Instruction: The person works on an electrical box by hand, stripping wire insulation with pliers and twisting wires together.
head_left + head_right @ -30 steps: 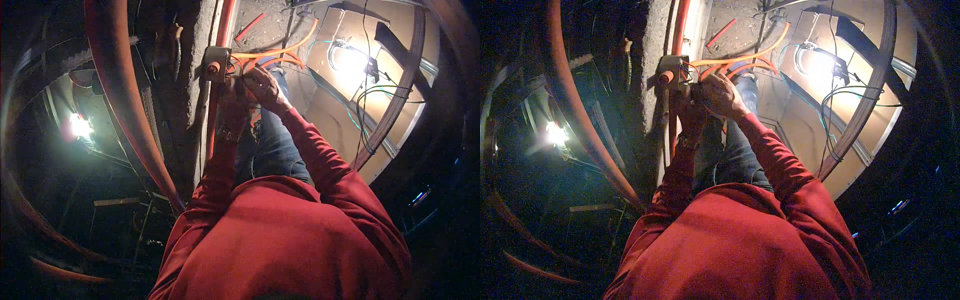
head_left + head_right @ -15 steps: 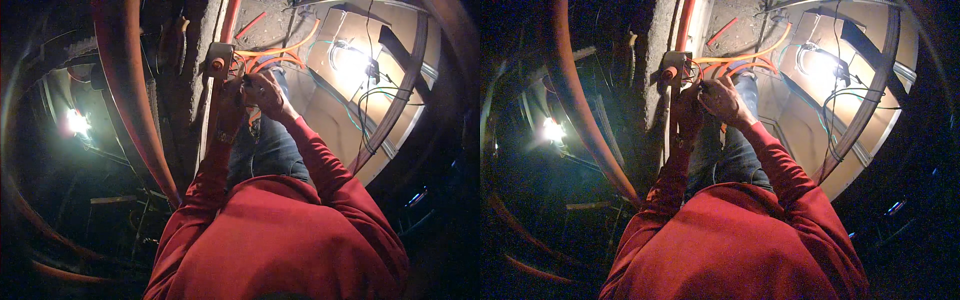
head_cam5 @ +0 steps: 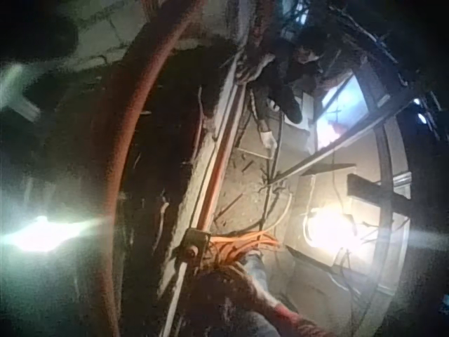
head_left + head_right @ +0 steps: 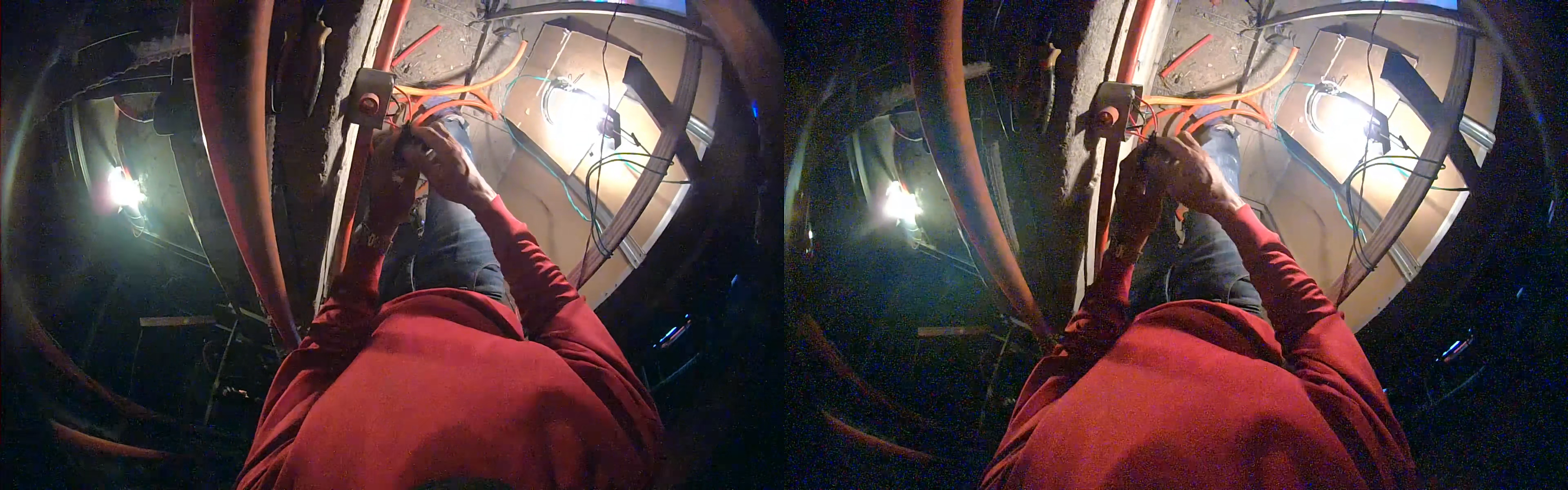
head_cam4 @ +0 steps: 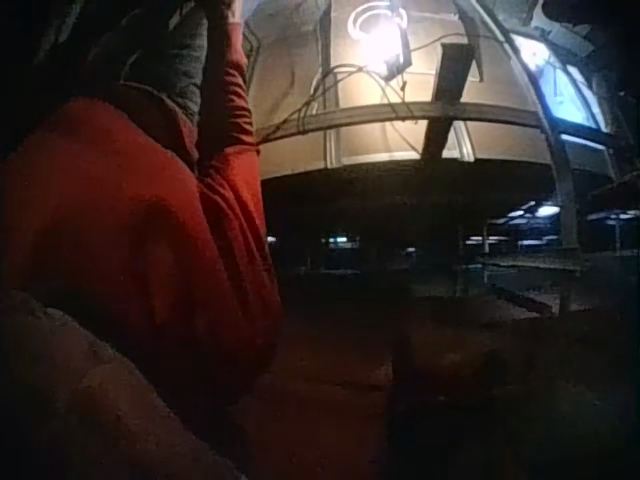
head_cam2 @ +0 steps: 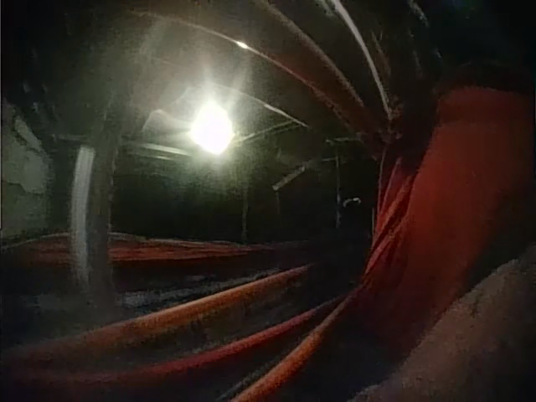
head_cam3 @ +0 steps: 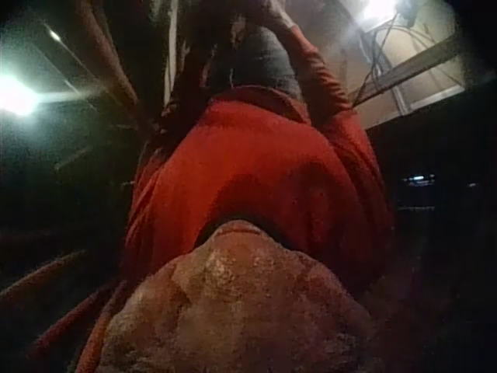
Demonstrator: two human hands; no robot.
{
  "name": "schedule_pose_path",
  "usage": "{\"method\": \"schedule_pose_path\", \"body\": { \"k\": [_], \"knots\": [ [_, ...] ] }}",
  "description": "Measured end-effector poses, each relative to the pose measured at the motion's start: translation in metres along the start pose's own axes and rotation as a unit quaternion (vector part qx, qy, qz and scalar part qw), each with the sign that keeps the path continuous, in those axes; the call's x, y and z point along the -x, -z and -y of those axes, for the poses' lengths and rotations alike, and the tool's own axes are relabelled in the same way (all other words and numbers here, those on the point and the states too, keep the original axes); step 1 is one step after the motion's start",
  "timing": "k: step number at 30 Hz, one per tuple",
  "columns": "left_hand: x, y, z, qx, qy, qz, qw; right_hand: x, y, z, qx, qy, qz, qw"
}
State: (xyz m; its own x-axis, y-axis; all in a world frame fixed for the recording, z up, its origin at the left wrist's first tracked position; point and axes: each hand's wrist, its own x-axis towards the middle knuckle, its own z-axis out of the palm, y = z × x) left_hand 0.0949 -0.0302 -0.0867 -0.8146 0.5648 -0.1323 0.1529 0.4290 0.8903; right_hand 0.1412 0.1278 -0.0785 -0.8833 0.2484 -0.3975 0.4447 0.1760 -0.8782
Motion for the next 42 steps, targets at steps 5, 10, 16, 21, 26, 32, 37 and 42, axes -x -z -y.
{"method": "schedule_pose_path", "body": {
  "k": [5, 10, 16, 21, 26, 32, 37, 42],
  "knots": [
    [0.0, -0.004, 0.008, -0.015, 0.035, -0.011, 0.999, -0.019, 0.004, -0.009, -0.05, -0.01, -0.069, 0.996],
    [0.0, -0.004, 0.018, 0.068, 0.097, 0.037, 0.992, -0.049, -0.001, -0.031, -0.084, -0.007, -0.024, 0.996],
    [-0.003, -0.008, 0.019, 0.214, 0.258, 0.034, 0.942, -0.064, -0.004, -0.037, -0.137, 0.026, -0.029, 0.99],
    [-0.015, -0.02, 0.023, 0.078, 0.097, 0.005, 0.992, -0.059, -0.01, -0.018, -0.029, 0.061, -0.145, 0.987],
    [-0.013, -0.007, 0.02, -0.255, -0.113, 0.054, 0.959, -0.048, -0.007, -0.008, 0.018, 0.083, -0.114, 0.99],
    [-0.003, -0.01, 0.031, -0.215, -0.136, -0.018, 0.967, -0.056, 0.002, 0.002, 0.218, 0.145, -0.045, 0.964],
    [0.004, -0.021, 0.048, -0.169, -0.023, 0.013, 0.985, -0.062, 0.004, 0.023, -0.066, -0.001, -0.032, 0.997],
    [0.011, -0.028, 0.069, -0.216, -0.115, -0.054, 0.968, -0.071, 0.008, 0.035, -0.172, 0.068, 0.001, 0.983]
  ]
}}
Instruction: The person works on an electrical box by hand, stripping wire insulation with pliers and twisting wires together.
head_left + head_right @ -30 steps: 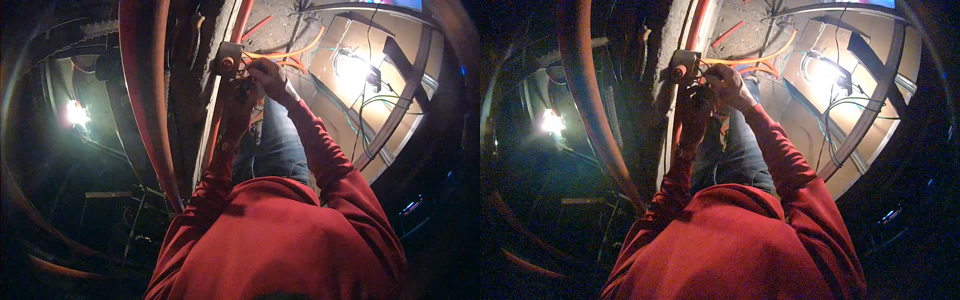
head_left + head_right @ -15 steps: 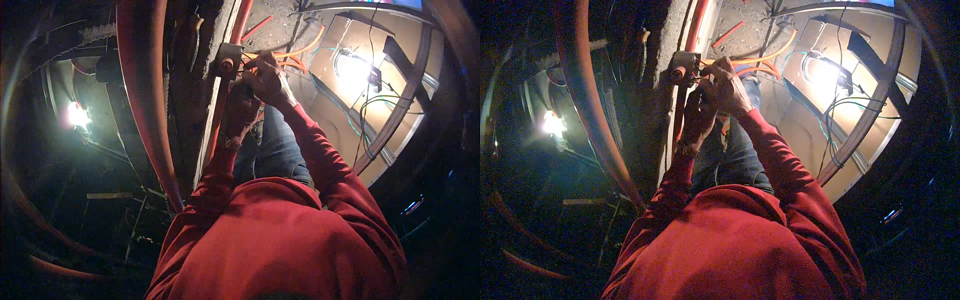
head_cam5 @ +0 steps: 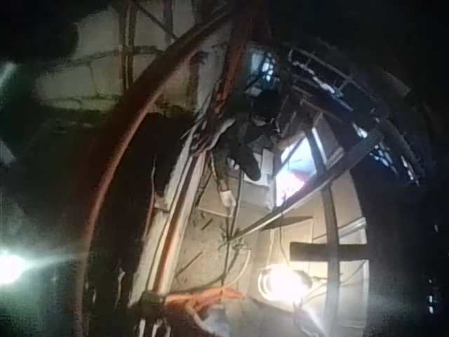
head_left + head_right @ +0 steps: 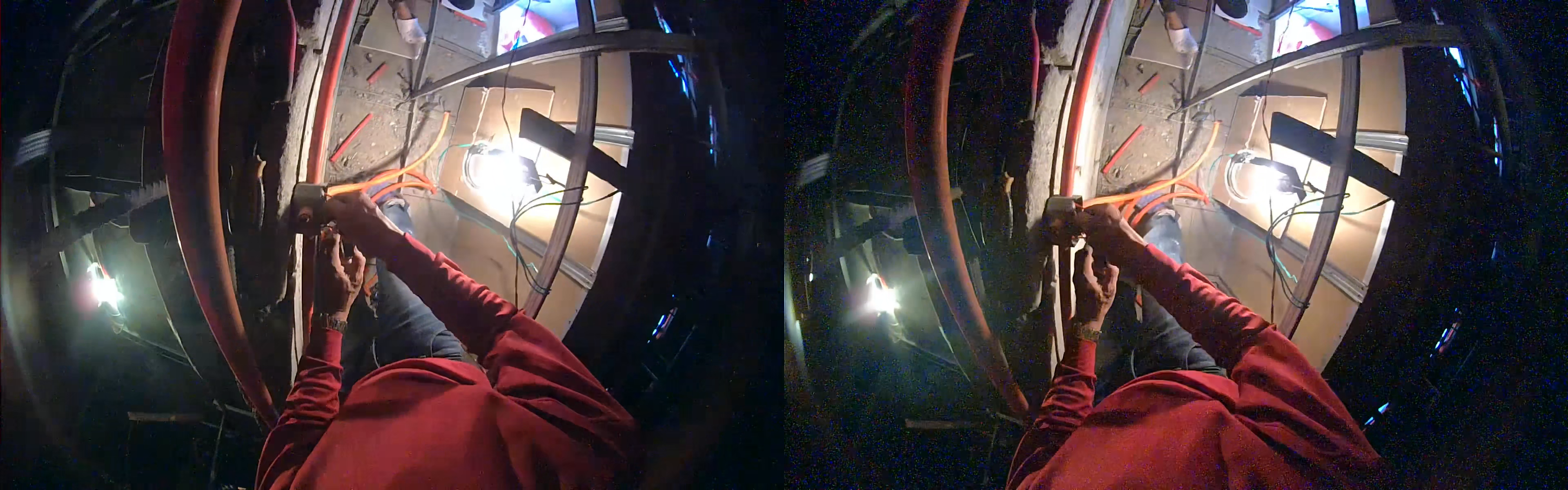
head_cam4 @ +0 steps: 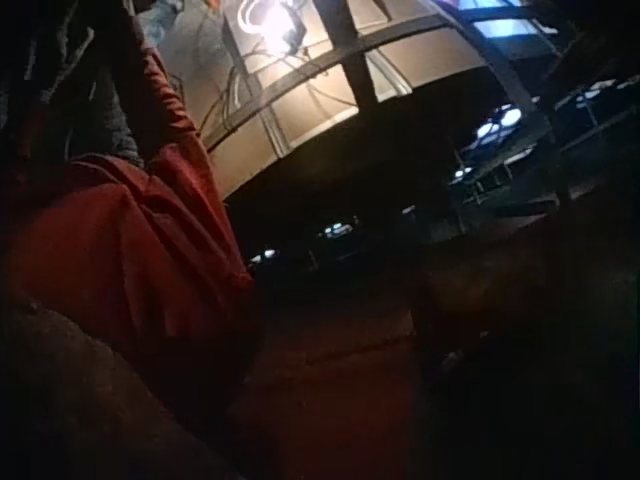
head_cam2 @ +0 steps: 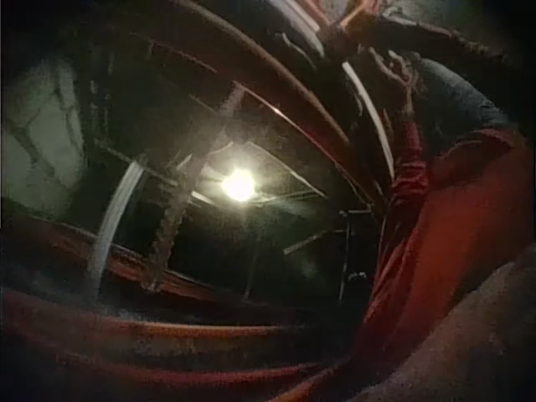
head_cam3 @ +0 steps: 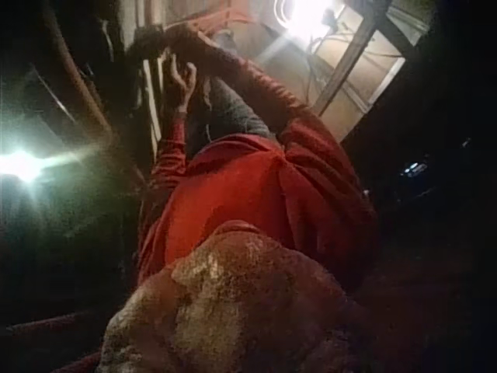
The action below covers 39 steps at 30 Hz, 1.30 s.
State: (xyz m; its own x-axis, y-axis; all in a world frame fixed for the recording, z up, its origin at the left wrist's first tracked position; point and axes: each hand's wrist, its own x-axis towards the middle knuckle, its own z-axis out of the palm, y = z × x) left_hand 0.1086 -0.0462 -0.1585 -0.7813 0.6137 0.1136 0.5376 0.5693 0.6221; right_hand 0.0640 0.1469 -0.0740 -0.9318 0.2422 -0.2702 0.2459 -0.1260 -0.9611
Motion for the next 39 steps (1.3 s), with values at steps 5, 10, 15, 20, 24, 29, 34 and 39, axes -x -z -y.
{"method": "schedule_pose_path", "body": {
  "k": [5, 10, 15, 20, 24, 29, 34, 39],
  "knots": [
    [0.003, 0.008, -0.002, 0.09, 0.074, 0.053, 0.992, 0.011, 0.009, -0.017, 0.145, -0.025, 0.09, 0.985],
    [-0.025, 0.03, -0.017, 0.219, 0.144, 0.134, 0.956, 0.01, 0.009, -0.062, 0.257, 0.174, -0.036, 0.95],
    [-0.038, 0.049, -0.025, -0.08, -0.112, 0.127, 0.982, 0.037, 0.027, -0.068, 0.172, 0.031, -0.123, 0.977],
    [-0.041, 0.035, -0.019, 0.086, -0.004, 0.151, 0.985, 0.037, 0.023, -0.061, 0.008, -0.156, -0.023, 0.988],
    [-0.028, 0.014, -0.015, 0.156, 0.122, 0.155, 0.968, 0.028, 0.018, -0.068, -0.024, -0.145, -0.024, 0.989],
    [-0.031, -0.005, -0.032, 0.029, 0.121, -0.004, 0.992, 0.04, 0.029, -0.07, -0.31, -0.133, 0.085, 0.937],
    [-0.061, 0.029, -0.076, 0.385, 0.442, -0.005, 0.81, 0.049, 0.029, -0.06, -0.329, -0.112, 0.124, 0.93],
    [-0.079, 0.048, -0.083, 0.332, 0.339, -0.012, 0.88, 0.053, 0.028, -0.061, -0.296, -0.128, 0.119, 0.939]
  ]
}}
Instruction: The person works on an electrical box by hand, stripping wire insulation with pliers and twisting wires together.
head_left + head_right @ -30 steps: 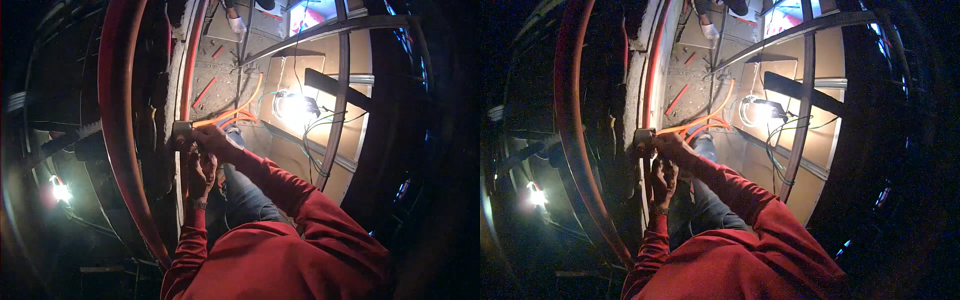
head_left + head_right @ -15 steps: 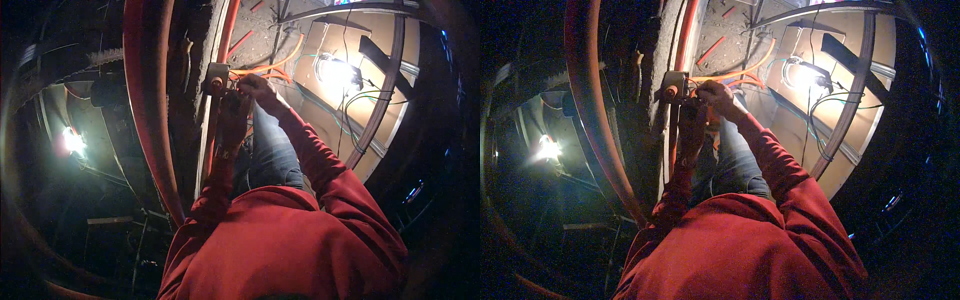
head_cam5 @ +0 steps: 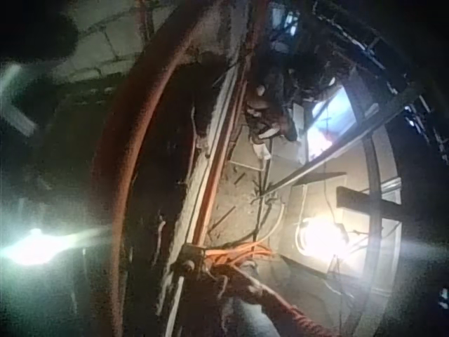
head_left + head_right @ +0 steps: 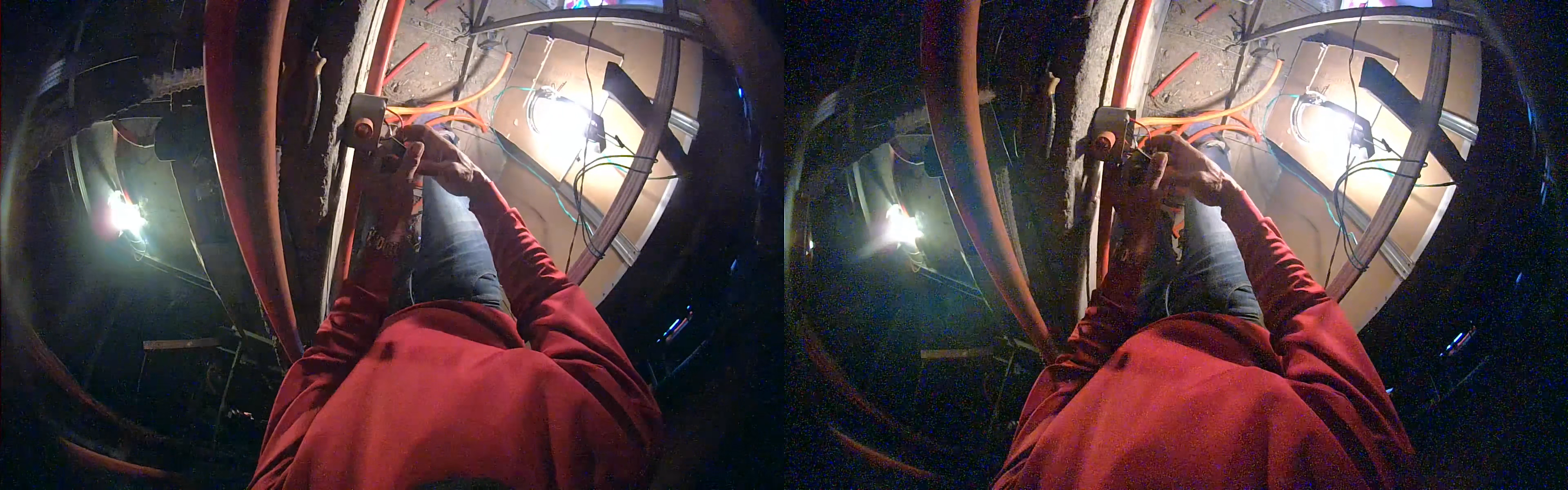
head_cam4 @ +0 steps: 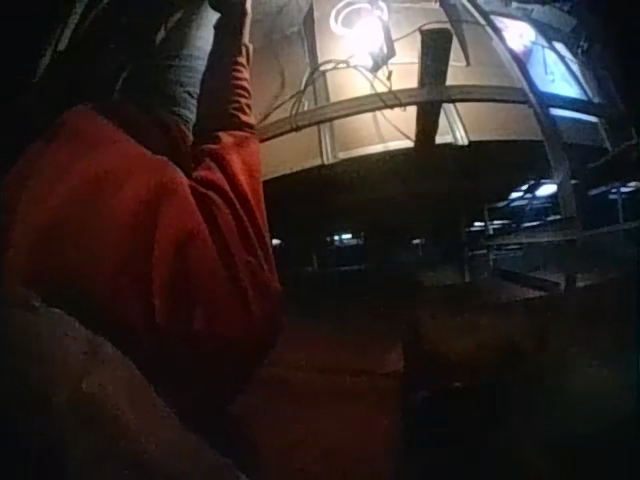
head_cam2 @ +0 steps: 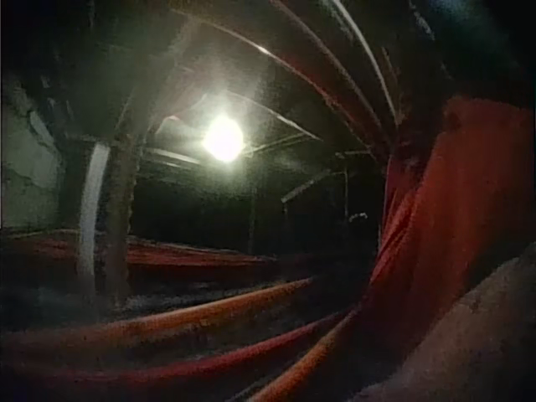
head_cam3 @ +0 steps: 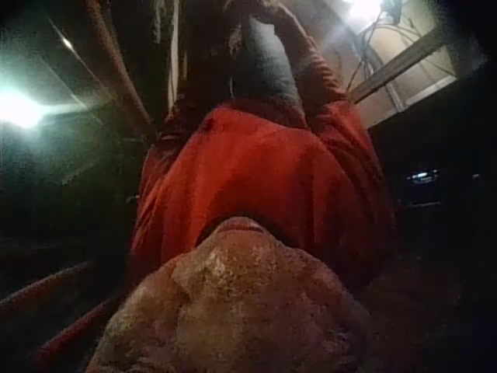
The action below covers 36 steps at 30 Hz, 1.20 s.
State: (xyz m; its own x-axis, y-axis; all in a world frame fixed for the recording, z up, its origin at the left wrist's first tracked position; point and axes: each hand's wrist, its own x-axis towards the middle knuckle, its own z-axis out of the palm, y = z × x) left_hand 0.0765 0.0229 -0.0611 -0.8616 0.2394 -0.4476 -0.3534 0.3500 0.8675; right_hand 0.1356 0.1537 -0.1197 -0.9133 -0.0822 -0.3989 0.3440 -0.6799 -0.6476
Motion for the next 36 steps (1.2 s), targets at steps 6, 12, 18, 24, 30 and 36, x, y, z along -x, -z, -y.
{"method": "schedule_pose_path", "body": {
  "k": [6, 12, 18, 24, 30, 36],
  "knots": [
    [-0.004, 0.013, 0.016, -0.202, -0.201, 0.034, 0.958, -0.008, 0.012, -0.01, 0.03, 0.011, 0.023, 0.999],
    [0.011, 0.008, 0.018, -0.379, -0.202, 0.056, 0.902, -0.011, 0.006, -0.019, -0.06, 0.004, 0.031, 0.998],
    [0.01, 0.01, 0.023, -0.414, -0.255, 0.045, 0.873, -0.008, 0.004, -0.017, -0.097, 0.009, 0.026, 0.995],
    [0.005, 0.013, 0.003, -0.377, -0.183, 0.059, 0.906, -0.006, 0.006, -0.028, -0.124, -0.049, -0.001, 0.991],
    [0.002, 0.021, -0.003, -0.59, -0.362, 0.115, 0.712, -0.006, 0.009, -0.036, -0.124, 0.004, 0.017, 0.992],
    [0.005, -0.004, 0.02, -0.364, -0.237, 0.014, 0.9, -0.007, 0.016, -0.035, -0.161, -0.013, 0.029, 0.986]
  ]
}}
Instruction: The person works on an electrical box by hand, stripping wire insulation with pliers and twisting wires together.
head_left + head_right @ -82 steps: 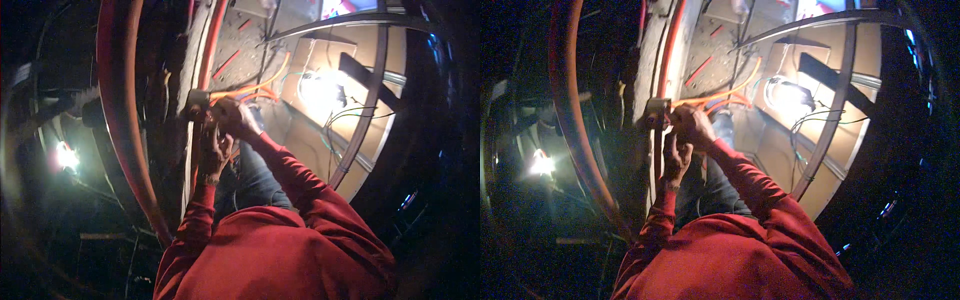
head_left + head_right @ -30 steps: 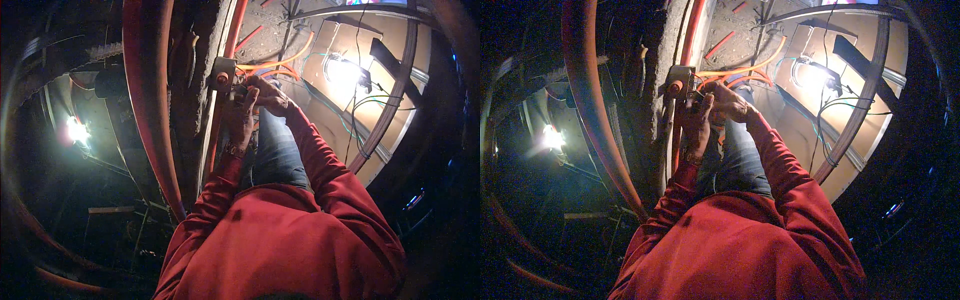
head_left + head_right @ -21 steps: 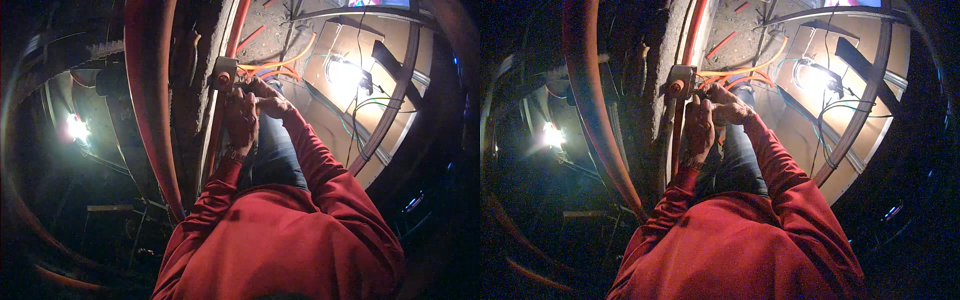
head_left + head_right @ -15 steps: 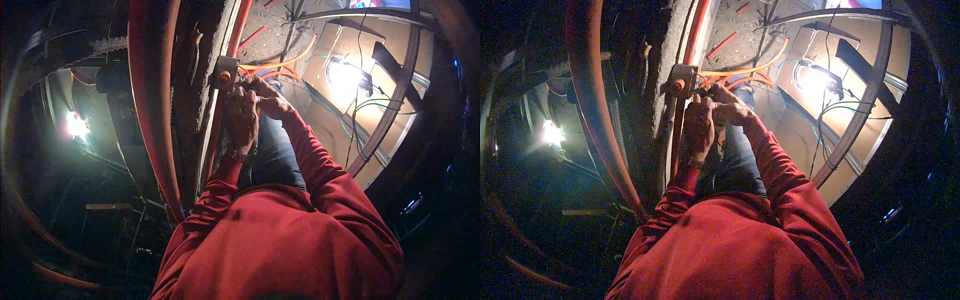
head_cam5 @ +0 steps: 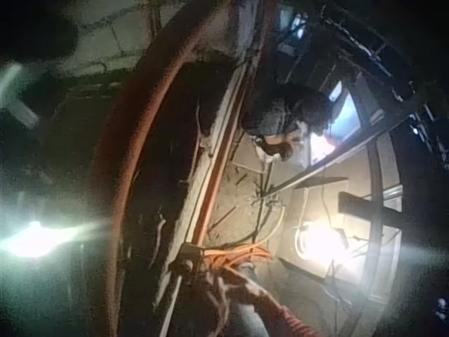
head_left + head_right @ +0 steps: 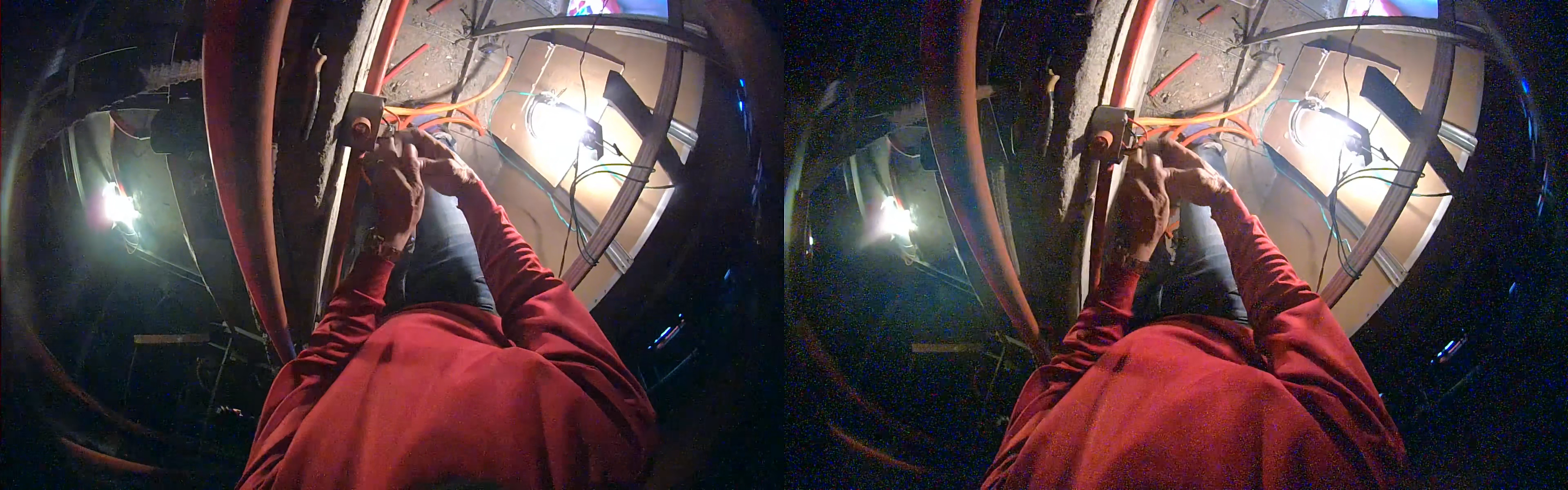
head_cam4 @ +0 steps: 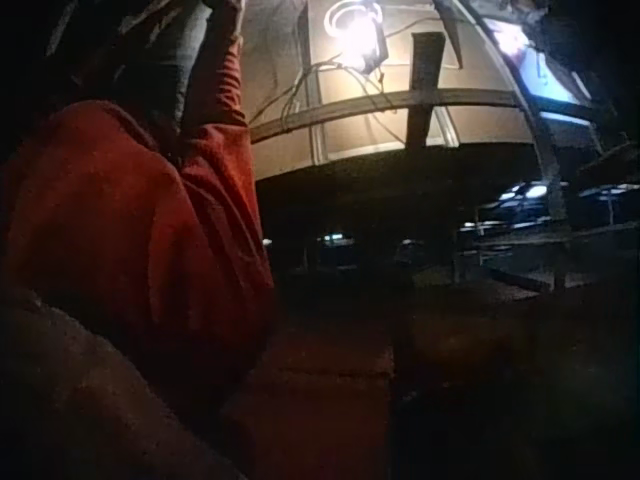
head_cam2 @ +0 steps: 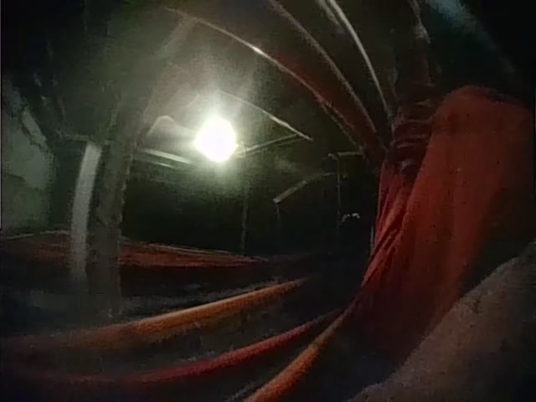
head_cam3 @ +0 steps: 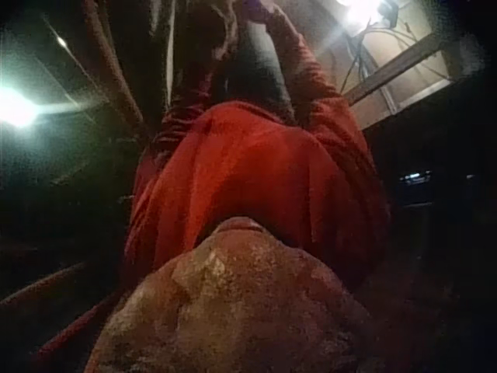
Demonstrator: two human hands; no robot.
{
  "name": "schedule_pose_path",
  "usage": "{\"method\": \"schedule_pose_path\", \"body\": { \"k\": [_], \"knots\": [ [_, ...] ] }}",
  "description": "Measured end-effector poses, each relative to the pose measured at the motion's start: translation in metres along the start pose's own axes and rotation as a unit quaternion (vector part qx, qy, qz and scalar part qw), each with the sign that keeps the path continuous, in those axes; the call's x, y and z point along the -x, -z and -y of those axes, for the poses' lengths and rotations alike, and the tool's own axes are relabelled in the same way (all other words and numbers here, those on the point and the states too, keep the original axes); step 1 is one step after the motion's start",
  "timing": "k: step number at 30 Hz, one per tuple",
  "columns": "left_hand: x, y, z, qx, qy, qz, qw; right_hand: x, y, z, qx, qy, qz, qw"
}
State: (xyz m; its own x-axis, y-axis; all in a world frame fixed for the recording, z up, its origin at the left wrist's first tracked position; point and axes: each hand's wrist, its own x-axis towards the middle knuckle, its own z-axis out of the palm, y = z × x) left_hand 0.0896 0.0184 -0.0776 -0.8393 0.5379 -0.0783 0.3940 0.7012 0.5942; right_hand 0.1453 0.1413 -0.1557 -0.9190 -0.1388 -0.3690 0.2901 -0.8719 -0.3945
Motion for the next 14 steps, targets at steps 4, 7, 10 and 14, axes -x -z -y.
{"method": "schedule_pose_path", "body": {
  "k": [4, 7, 10, 14],
  "knots": [
    [0.006, 0.008, 0.005, -0.234, -0.001, 0.143, 0.962, -0.01, -0.006, 0.01, 0.106, 0.013, -0.029, 0.994],
    [0.014, 0.005, 0.015, -0.224, -0.048, 0.073, 0.971, -0.002, -0.007, -0.009, 0.036, 0.062, -0.074, 0.995],
    [0.042, -0.033, 0.028, -0.239, 0.006, 0.033, 0.97, -0.005, 0.029, -0.028, 0.072, 0.059, -0.099, 0.991],
    [0.04, -0.186, 0.081, -0.296, 0.11, -0.206, 0.926, -0.038, 0.06, -0.037, 0.116, 0.192, -0.074, 0.972]
  ]
}}
